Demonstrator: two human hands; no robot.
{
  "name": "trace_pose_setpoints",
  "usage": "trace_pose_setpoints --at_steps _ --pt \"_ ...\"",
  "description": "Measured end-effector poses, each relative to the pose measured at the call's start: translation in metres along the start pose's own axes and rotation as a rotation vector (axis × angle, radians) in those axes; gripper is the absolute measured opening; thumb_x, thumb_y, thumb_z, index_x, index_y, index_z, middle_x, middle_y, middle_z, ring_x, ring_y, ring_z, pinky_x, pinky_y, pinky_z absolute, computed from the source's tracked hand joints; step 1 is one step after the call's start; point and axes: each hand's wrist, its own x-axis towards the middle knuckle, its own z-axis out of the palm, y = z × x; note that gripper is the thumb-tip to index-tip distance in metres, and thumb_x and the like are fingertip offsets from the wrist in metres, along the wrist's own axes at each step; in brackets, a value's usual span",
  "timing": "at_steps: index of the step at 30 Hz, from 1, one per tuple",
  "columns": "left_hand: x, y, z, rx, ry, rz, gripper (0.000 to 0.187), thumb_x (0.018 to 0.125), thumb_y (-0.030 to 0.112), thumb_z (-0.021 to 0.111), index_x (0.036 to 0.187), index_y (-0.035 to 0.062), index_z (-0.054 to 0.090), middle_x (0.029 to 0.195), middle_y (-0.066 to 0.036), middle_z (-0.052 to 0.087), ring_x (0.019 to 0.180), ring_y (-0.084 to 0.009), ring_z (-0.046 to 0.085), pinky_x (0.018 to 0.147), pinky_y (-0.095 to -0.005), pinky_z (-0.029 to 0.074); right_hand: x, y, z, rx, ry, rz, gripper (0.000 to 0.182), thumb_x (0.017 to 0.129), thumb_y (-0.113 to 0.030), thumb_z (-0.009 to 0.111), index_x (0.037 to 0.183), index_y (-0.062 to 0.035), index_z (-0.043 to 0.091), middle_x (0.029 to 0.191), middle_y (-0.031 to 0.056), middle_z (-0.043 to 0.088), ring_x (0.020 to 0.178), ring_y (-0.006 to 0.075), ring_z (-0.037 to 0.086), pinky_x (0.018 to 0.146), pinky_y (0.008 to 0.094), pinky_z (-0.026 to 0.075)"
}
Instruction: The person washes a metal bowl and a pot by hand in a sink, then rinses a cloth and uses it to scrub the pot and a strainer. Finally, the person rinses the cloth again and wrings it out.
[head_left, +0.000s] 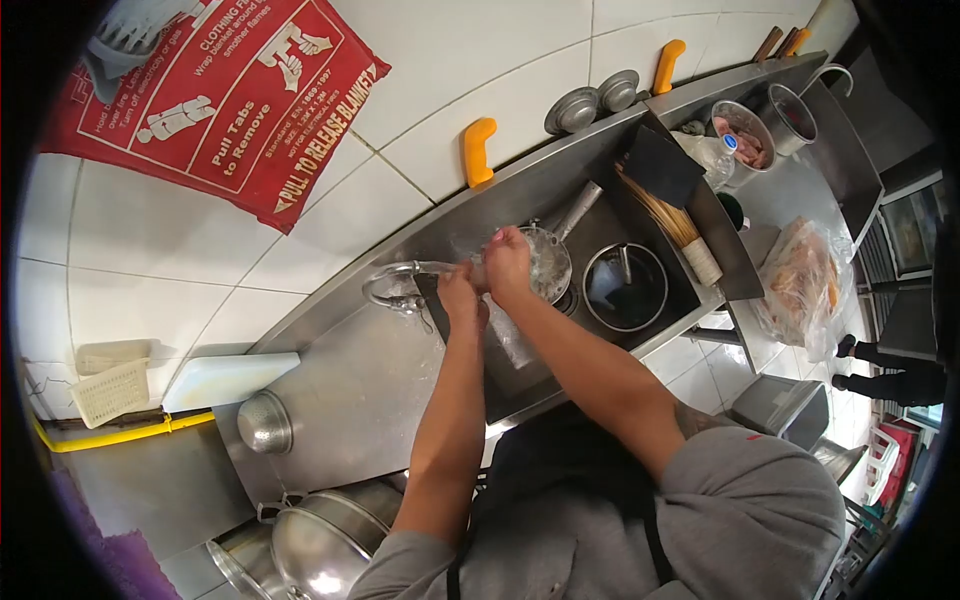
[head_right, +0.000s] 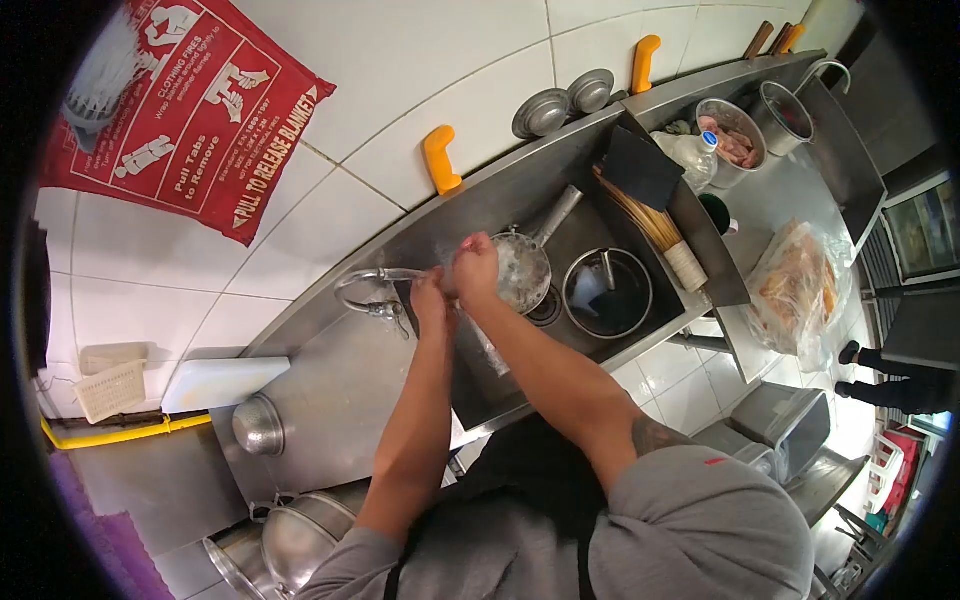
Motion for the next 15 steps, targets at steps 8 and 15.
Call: trace_pose_setpoints --at_steps 8,15 --pt "-0.037 0.030 0.018 -0.448 -0.065 -0.212 0.034 0.093 0.025 0.059 0.116 0.0014 0.051 0.104 -0.011 0.059 0.091 -0.0242 0.062 0.072 -0.0380 0.054 -0.035 -0.073 -0.056 0.321 -0.300 0.333 0.011 0.086 -0.004 0.052 0.096 -0.0059 0.058 0.083 0.0047 0.061 0.069 0.0146 0.053 0.063 0.0272 0.045" --pt "-0.079 0.046 0.026 -0.253 -0.227 -0.381 0.037 0.092 0.035 0.060 0.113 0.0048 0.053 0.108 -0.009 0.061 0.097 -0.0248 0.062 0.079 -0.0414 0.051 -0.016 -0.087 -0.139 -0.521 -0.149 0.048 0.035 0.093 -0.037 0.058 0.097 -0.0013 0.060 0.081 0.0047 0.064 0.067 0.0153 0.057 0.067 0.0298 0.047"
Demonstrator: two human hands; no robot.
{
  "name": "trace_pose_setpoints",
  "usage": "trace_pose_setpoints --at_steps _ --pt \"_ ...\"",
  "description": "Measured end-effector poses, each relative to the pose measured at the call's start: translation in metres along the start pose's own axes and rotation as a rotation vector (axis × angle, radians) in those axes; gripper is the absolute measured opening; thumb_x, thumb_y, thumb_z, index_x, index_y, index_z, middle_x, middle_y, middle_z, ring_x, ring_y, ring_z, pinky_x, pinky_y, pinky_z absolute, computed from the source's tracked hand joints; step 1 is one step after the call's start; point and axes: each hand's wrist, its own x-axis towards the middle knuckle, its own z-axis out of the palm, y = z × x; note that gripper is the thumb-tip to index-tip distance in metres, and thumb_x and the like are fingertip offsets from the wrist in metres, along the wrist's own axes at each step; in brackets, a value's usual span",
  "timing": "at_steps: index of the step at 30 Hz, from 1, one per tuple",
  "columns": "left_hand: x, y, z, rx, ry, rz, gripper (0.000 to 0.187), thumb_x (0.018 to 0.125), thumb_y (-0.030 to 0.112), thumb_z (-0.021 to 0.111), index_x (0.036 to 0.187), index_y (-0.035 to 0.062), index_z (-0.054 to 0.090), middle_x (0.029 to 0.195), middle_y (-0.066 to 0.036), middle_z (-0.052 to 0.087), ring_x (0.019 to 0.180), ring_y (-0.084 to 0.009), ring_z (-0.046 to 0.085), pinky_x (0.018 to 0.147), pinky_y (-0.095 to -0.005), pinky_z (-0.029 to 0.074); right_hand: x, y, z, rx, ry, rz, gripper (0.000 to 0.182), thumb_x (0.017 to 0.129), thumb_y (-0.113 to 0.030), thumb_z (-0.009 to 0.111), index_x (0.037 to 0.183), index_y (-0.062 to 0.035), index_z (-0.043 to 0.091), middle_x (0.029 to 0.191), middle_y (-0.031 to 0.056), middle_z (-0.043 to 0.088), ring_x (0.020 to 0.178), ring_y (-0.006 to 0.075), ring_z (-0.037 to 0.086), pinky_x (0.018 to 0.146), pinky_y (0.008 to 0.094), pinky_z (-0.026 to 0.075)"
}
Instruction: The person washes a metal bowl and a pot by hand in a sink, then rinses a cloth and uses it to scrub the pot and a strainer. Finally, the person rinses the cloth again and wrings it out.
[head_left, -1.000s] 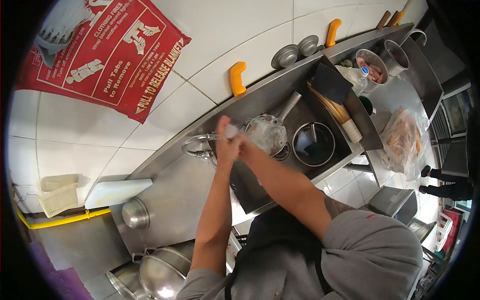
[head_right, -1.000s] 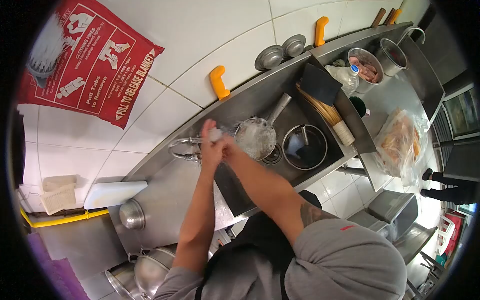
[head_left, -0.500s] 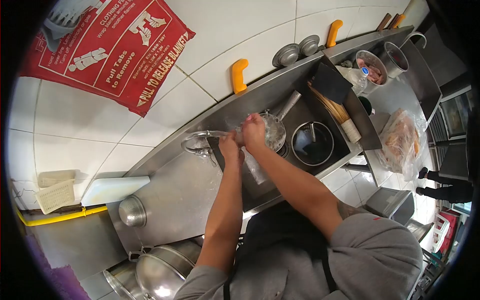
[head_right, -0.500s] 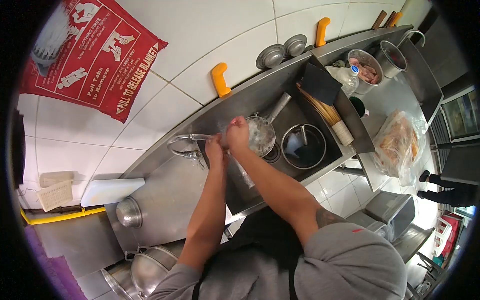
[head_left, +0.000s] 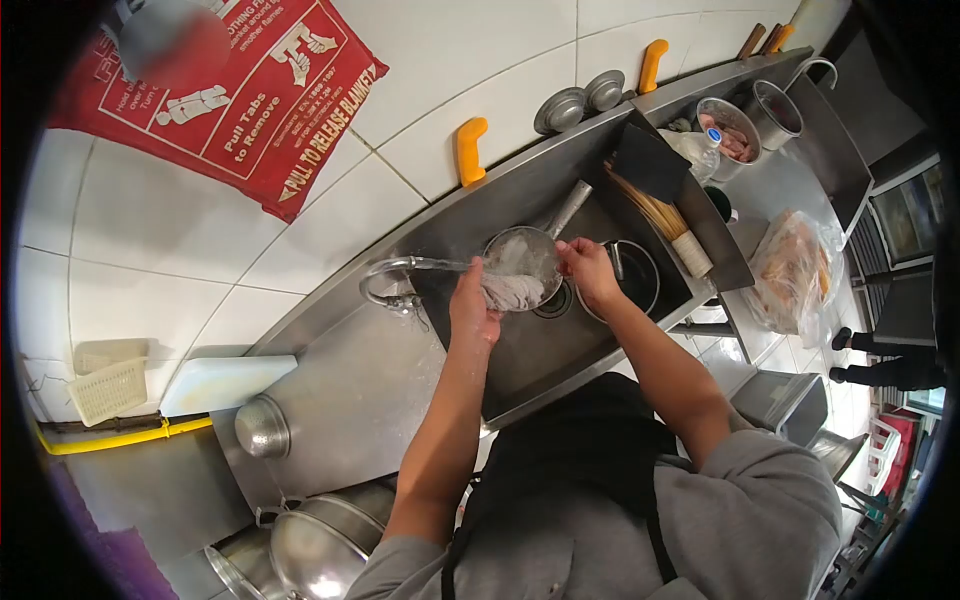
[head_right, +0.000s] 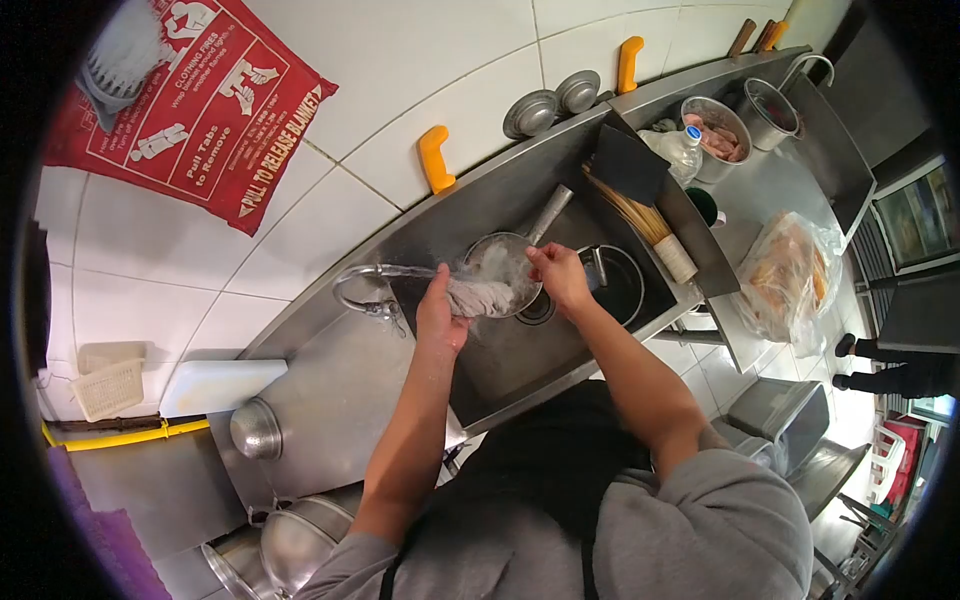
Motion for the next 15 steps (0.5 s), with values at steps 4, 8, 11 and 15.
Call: trace_pose_setpoints --at_steps 4,8,11,15 --pt "-0.005 -0.006 0.001 0.073 -0.086 -0.056 0.043 0.092 0.037 0.059 0.118 0.0031 0.052 0.115 -0.011 0.060 0.106 -0.0280 0.060 0.089 -0.0445 0.048 -0.007 0.008 -0.006 -0.228 -0.206 -0.139 0.039 0.091 -0.036 0.062 0.107 -0.0003 0.060 0.088 0.0062 0.064 0.076 0.0152 0.059 0.075 0.0301 0.049" --pt "-0.025 0.006 0.019 0.007 -0.109 -0.085 0.036 0.093 0.034 0.059 0.114 0.0047 0.055 0.108 -0.009 0.062 0.095 -0.0230 0.061 0.082 -0.0405 0.050 -0.051 -0.023 0.018 -0.128 -0.419 -0.436 0.043 0.095 -0.035 0.057 0.123 -0.0027 0.056 0.105 0.0089 0.064 0.093 0.0147 0.058 0.080 0.0292 0.048" --pt "0.004 0.009 -0.011 0.178 -0.102 0.172 0.026 0.093 0.026 0.058 0.111 0.0069 0.056 0.102 -0.008 0.062 0.089 -0.0195 0.060 0.078 -0.0364 0.049 -0.046 -0.013 0.011 0.146 -0.463 -0.094 0.036 0.098 -0.030 0.053 0.119 -0.0014 0.057 0.103 0.0061 0.064 0.090 0.0129 0.059 0.079 0.0278 0.048" --pt "0.024 0.032 -0.034 0.135 0.041 0.206 0.011 0.092 0.015 0.058 0.102 0.0099 0.058 0.079 -0.002 0.058 0.067 -0.0135 0.057 0.059 -0.0282 0.047 -0.047 -0.004 0.003 0.448 -0.408 0.013 0.030 0.100 -0.025 0.049 0.114 -0.0001 0.059 0.097 0.0038 0.065 0.085 0.0114 0.060 0.077 0.0269 0.049"
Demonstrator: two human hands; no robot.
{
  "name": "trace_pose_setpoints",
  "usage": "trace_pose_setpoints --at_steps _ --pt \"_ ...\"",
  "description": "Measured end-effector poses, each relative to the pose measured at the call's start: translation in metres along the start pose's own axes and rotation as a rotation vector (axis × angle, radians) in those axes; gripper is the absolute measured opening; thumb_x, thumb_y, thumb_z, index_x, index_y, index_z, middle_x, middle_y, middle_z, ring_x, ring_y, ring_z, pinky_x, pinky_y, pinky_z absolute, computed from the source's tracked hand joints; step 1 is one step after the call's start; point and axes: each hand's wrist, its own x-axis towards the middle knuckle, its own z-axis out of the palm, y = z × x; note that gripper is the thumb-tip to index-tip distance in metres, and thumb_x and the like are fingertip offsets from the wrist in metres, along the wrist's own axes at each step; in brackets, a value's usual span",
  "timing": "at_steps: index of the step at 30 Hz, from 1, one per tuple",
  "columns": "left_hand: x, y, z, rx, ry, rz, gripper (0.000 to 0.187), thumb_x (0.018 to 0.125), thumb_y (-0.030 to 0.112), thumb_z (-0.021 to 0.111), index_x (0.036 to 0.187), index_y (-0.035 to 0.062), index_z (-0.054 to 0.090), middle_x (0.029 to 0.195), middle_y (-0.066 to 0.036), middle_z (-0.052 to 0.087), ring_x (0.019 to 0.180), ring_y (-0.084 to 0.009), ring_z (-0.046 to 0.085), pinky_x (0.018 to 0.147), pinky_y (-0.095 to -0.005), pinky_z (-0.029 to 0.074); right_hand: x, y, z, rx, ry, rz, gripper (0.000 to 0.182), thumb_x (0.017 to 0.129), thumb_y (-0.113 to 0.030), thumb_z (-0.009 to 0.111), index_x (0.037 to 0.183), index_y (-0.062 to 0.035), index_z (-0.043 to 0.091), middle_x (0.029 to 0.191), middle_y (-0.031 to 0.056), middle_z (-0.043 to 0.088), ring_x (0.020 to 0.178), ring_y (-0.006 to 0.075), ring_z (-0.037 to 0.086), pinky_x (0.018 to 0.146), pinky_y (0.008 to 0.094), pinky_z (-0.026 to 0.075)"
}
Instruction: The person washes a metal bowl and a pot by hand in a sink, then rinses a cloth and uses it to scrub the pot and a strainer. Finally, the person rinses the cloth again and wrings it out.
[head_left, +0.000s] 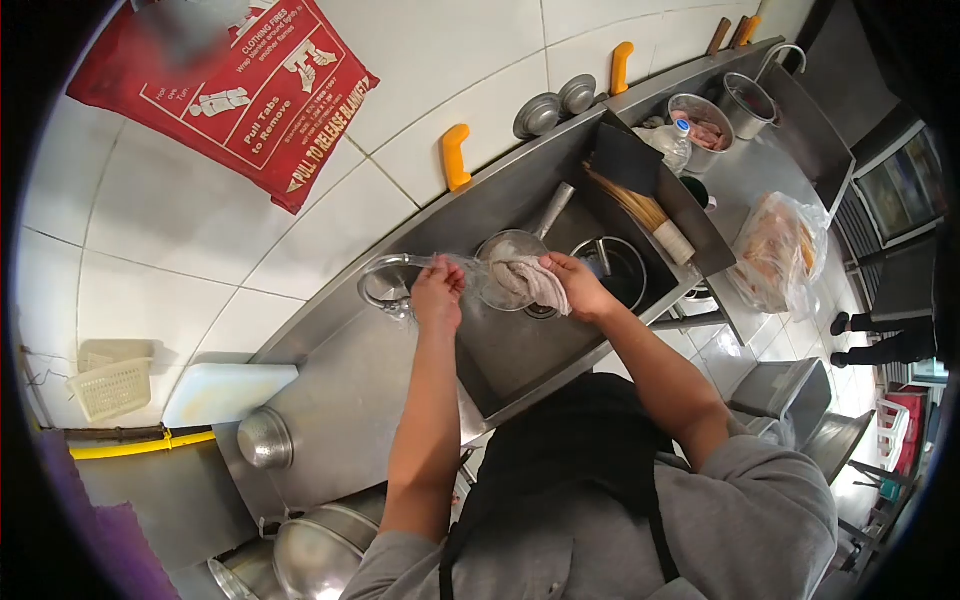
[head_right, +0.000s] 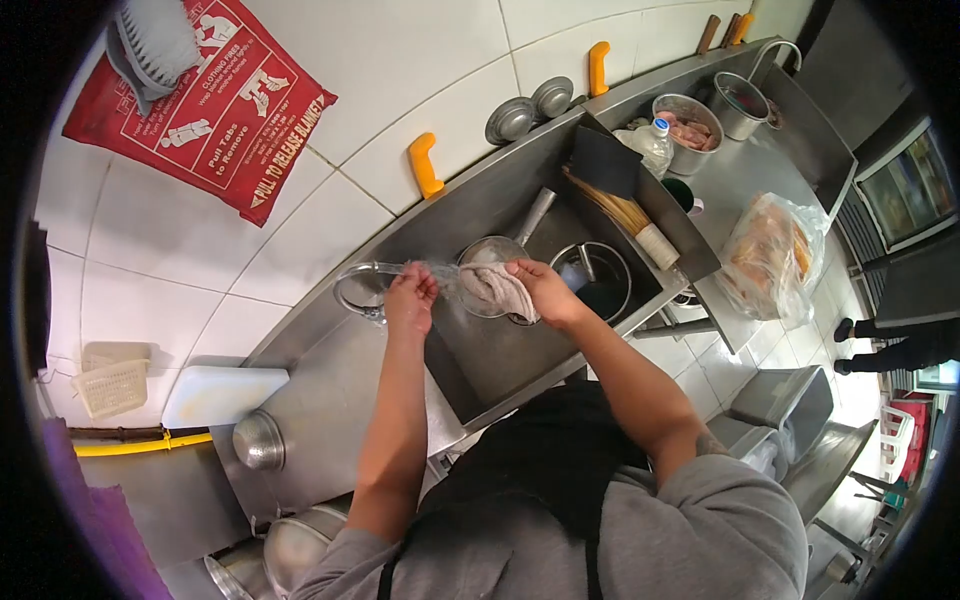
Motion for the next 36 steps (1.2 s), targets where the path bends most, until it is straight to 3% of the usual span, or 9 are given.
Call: trace_pose_setpoints --at_steps 9,14,20,23,26,27,29,31,36 --pt "0.012 0.017 0.019 0.188 0.275 0.161 0.021 0.092 0.026 0.053 0.102 0.0084 0.056 0.067 0.001 0.042 0.056 -0.0108 0.041 0.047 -0.0266 0.037 -0.047 -0.010 -0.002 0.261 0.020 -0.076 0.029 0.094 -0.026 0.056 0.110 -0.0032 0.061 0.102 0.0094 0.066 0.091 0.0195 0.066 0.082 0.0342 0.054" --pt "0.094 0.005 -0.026 0.272 -0.300 -0.035 0.012 0.094 0.019 0.055 0.087 0.0092 0.055 0.069 -0.001 0.050 0.066 -0.0121 0.050 0.058 -0.0241 0.042 -0.121 -0.024 -0.028 0.095 0.075 -0.207 0.035 0.075 -0.008 0.072 0.104 -0.0077 0.054 0.084 0.0058 0.059 0.073 0.0125 0.058 0.059 0.0276 0.048" --pt "0.097 0.010 -0.019 0.405 -0.256 -0.183 0.018 0.091 0.031 0.062 0.088 0.0136 0.057 0.070 0.002 0.052 0.063 -0.0115 0.049 0.059 -0.0265 0.042 -0.365 -0.094 -0.056 -0.550 1.099 -0.495 0.028 0.081 -0.007 0.058 0.109 -0.0091 0.058 0.086 0.0012 0.061 0.070 0.0076 0.056 0.059 0.0247 0.046" --pt "0.139 0.011 -0.037 0.388 -0.472 -0.283 0.017 0.089 0.031 0.063 0.085 0.0147 0.058 0.073 0.003 0.056 0.067 -0.0122 0.052 0.064 -0.0265 0.042 -0.476 -0.089 -0.063 -1.001 1.852 -0.809 0.025 0.088 -0.011 0.058 0.111 -0.0025 0.060 0.101 0.0141 0.065 0.092 0.0206 0.064 0.077 0.0334 0.051" --pt "0.161 0.002 -0.037 0.446 -0.333 -0.207 0.014 0.089 0.028 0.062 0.084 0.0151 0.059 0.075 0.002 0.058 0.070 -0.0122 0.053 0.068 -0.0259 0.043 -0.571 -0.048 -0.118 -1.421 2.415 -0.666 0.026 0.087 -0.011 0.058 0.111 -0.0012 0.060 0.105 0.0162 0.063 0.092 0.0335 0.061 0.079 0.0380 0.050" --pt "0.161 -0.004 -0.035 0.454 -0.367 -0.228 0.014 0.089 0.027 0.062 0.087 0.0142 0.060 0.074 0.002 0.058 0.070 -0.0118 0.053 0.068 -0.0266 0.043 -0.599 -0.019 -0.155 -1.471 2.408 -0.333 0.028 0.086 -0.013 0.059 0.112 -0.0015 0.060 0.106 0.0170 0.062 0.093 0.0355 0.060 0.081 0.0400 0.049" --pt "0.158 -0.012 -0.024 0.493 -0.426 -0.270 0.014 0.090 0.026 0.061 0.094 0.0124 0.061 0.073 0.002 0.057 0.069 -0.0110 0.053 0.069 -0.0279 0.044 -0.673 0.125 -0.262 -1.305 2.083 0.724 0.035 0.087 -0.018 0.057 0.119 -0.0028 0.059 0.116 0.0192 0.060 0.107 0.0348 0.056 0.091 0.0425 0.045" --pt "0.137 -0.035 -0.008 0.829 -0.380 -0.185 0.022 0.089 0.023 0.061 0.105 0.0080 0.059 0.082 -0.002 0.061 0.078 -0.0149 0.057 0.077 -0.0304 0.046 -0.689 0.189 -0.282 -0.828 1.648 1.123 0.037 0.086 -0.019 0.054 0.118 -0.0019 0.060 0.115 0.0206 0.062 0.108 0.0352 0.058 0.093 0.0436 0.045" --pt "0.151 -0.105 -0.031 1.612 -0.653 0.403 0.049 0.087 0.022 0.062 0.131 0.0039 0.048 0.125 -0.018 0.055 0.116 -0.0311 0.052 0.100 -0.0401 0.039 -0.600 0.301 -0.230 -0.865 1.772 0.660 0.029 0.082 -0.017 0.051 0.102 -0.0049 0.068 0.100 0.0226 0.066 0.096 0.0387 0.063 0.085 0.0440 0.050"
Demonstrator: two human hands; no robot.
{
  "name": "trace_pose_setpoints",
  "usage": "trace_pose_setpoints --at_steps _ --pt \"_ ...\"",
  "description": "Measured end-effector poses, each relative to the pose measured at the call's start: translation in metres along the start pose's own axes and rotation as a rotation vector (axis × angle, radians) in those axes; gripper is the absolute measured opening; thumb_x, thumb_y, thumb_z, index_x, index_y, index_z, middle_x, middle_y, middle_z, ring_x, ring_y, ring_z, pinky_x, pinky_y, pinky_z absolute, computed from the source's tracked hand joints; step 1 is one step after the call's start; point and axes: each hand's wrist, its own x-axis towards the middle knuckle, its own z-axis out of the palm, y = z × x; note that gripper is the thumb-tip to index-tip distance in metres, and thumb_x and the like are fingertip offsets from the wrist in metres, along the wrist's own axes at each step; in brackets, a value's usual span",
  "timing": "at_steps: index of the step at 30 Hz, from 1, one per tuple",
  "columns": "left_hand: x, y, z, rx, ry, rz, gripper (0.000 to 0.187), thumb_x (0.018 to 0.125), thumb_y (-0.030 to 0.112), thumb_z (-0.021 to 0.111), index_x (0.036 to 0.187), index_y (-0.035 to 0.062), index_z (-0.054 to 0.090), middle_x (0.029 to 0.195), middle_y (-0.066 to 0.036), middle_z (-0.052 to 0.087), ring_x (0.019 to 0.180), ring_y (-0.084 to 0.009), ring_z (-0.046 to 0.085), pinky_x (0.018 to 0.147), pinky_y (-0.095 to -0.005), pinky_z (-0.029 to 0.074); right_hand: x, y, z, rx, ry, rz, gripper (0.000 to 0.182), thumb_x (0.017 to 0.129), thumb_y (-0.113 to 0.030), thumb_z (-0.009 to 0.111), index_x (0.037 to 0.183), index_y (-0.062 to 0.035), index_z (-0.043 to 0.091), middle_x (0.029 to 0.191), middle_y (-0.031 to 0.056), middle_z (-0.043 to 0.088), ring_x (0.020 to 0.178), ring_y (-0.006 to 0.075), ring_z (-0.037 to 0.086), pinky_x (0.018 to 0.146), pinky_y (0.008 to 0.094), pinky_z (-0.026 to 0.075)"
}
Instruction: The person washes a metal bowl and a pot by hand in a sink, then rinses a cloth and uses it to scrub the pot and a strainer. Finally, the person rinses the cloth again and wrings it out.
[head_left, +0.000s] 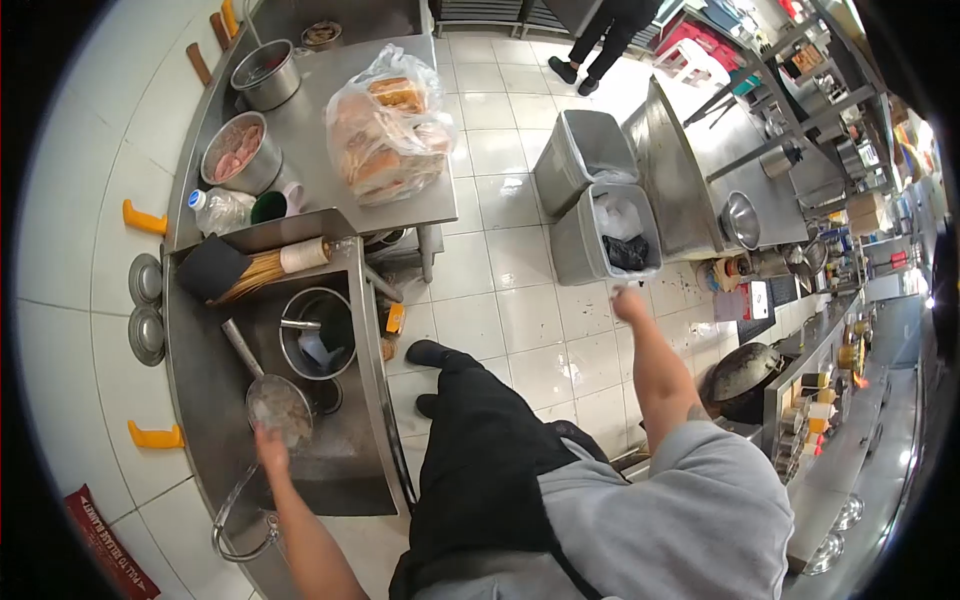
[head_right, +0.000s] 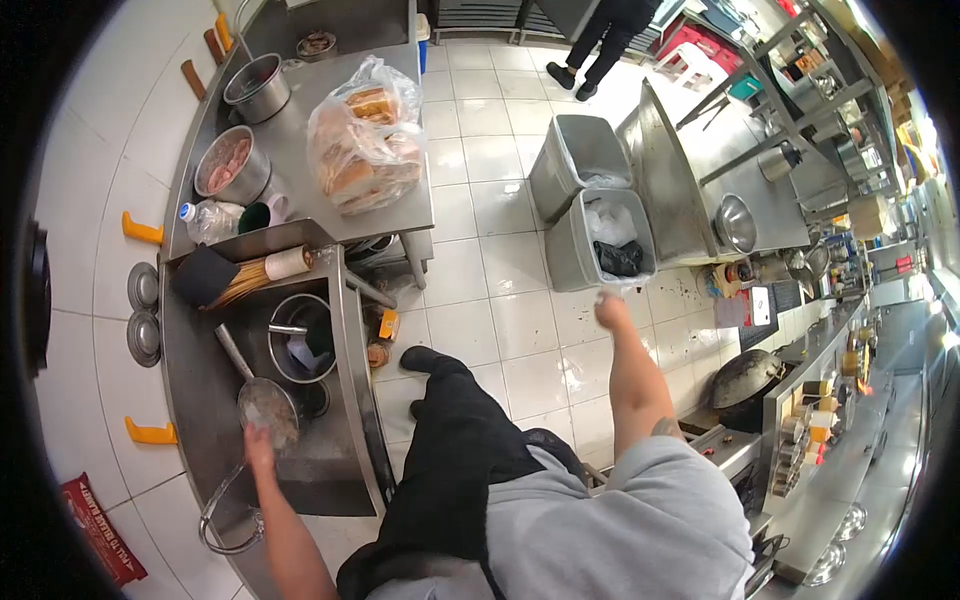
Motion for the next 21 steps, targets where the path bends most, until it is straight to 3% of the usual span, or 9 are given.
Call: trace_pose_setpoints --at_steps 3,6,8,10,11,13,15,17,21 --pt "-0.032 0.070 0.026 0.349 -0.107 0.009 0.060 0.086 0.030 0.061 0.136 0.0009 0.043 0.139 -0.022 0.044 0.130 -0.0347 0.040 0.107 -0.0439 0.033 -0.053 -0.039 0.003 0.016 -0.198 -0.031 0.030 0.081 -0.014 0.058 0.108 -0.0057 0.065 0.091 0.0177 0.069 0.088 0.0317 0.066 0.079 0.0417 0.051" --pt "0.014 -0.002 0.078 0.632 -0.286 -0.027 0.057 0.085 0.034 0.059 0.129 -0.0009 0.051 0.133 -0.022 0.050 0.125 -0.0372 0.044 0.104 -0.0455 0.035 -0.049 -0.088 -0.009 0.214 -0.195 -0.069 0.020 0.081 -0.013 0.060 0.098 -0.0043 0.068 0.083 0.0169 0.069 0.076 0.0299 0.067 0.071 0.0391 0.052" --pt "0.003 0.038 0.066 0.361 -0.151 -0.148 0.033 0.085 0.025 0.055 0.099 -0.0026 0.065 0.102 -0.024 0.065 0.097 -0.0393 0.062 0.086 -0.0475 0.047 -0.048 -0.169 -0.046 0.004 -0.075 -0.332 0.021 0.086 -0.022 0.061 0.094 -0.0033 0.066 0.079 0.0175 0.068 0.067 0.0300 0.065 0.063 0.0378 0.050" --pt "0.009 0.048 0.057 0.196 -0.119 -0.328 0.033 0.084 0.025 0.055 0.101 -0.0013 0.066 0.106 -0.025 0.064 0.099 -0.0408 0.061 0.086 -0.0468 0.047 -0.075 -0.288 -0.098 0.038 -0.158 -0.421 0.020 0.086 -0.020 0.063 0.094 -0.0018 0.065 0.074 0.0182 0.066 0.072 0.0290 0.067 0.065 0.0372 0.051" --pt "-0.001 0.050 0.058 0.057 0.132 -0.330 0.036 0.086 0.029 0.055 0.105 0.0002 0.066 0.111 -0.025 0.063 0.103 -0.0418 0.059 0.086 -0.0444 0.046 -0.090 -0.340 -0.111 0.077 -0.216 -0.478 0.019 0.087 -0.018 0.063 0.093 -0.0001 0.065 0.072 0.0156 0.066 0.070 0.0229 0.067 0.065 0.0344 0.051" --pt "0.004 0.035 0.054 -0.008 0.220 -0.181 0.032 0.084 0.025 0.060 0.099 -0.0037 0.065 0.102 -0.023 0.066 0.098 -0.0364 0.063 0.084 -0.0400 0.046 -0.099 -0.403 -0.097 0.358 -0.376 -0.725 0.017 0.086 -0.014 0.063 0.094 0.0006 0.064 0.077 0.0149 0.067 0.074 0.0213 0.067 0.068 0.0334 0.052" --pt "-0.012 0.064 0.022 -0.595 0.243 -0.275 0.029 0.085 0.022 0.061 0.099 -0.0035 0.064 0.098 -0.018 0.067 0.094 -0.0291 0.063 0.083 -0.0367 0.047 -0.145 -0.490 -0.098 0.396 -0.570 -0.997 0.018 0.085 -0.012 0.065 0.098 0.0004 0.063 0.091 0.0144 0.068 0.084 0.0227 0.068 0.073 0.0315 0.053" --pt "-0.035 0.104 -0.018 -1.162 0.235 -0.266 0.021 0.085 0.014 0.061 0.097 -0.0033 0.063 0.092 -0.009 0.065 0.088 -0.0169 0.062 0.082 -0.0310 0.047 -0.192 -0.565 -0.072 0.401 -0.926 -1.168 0.030 0.083 -0.018 0.069 0.106 -0.0009 0.062 0.095 0.0147 0.067 0.094 0.0252 0.066 0.082 0.0356 0.052" --pt "-0.067 0.142 -0.070 -1.352 0.244 -0.055 0.019 0.082 0.008 0.060 0.097 -0.0034 0.062 0.094 -0.009 0.066 0.088 -0.0183 0.062 0.083 -0.0307 0.046 -0.264 -0.664 0.052 0.509 -0.877 -1.521 0.076 0.074 -0.009 0.065 0.142 -0.0074 0.030 0.137 0.0250 0.041 0.122 0.0390 0.047 0.101 0.0414 0.041"
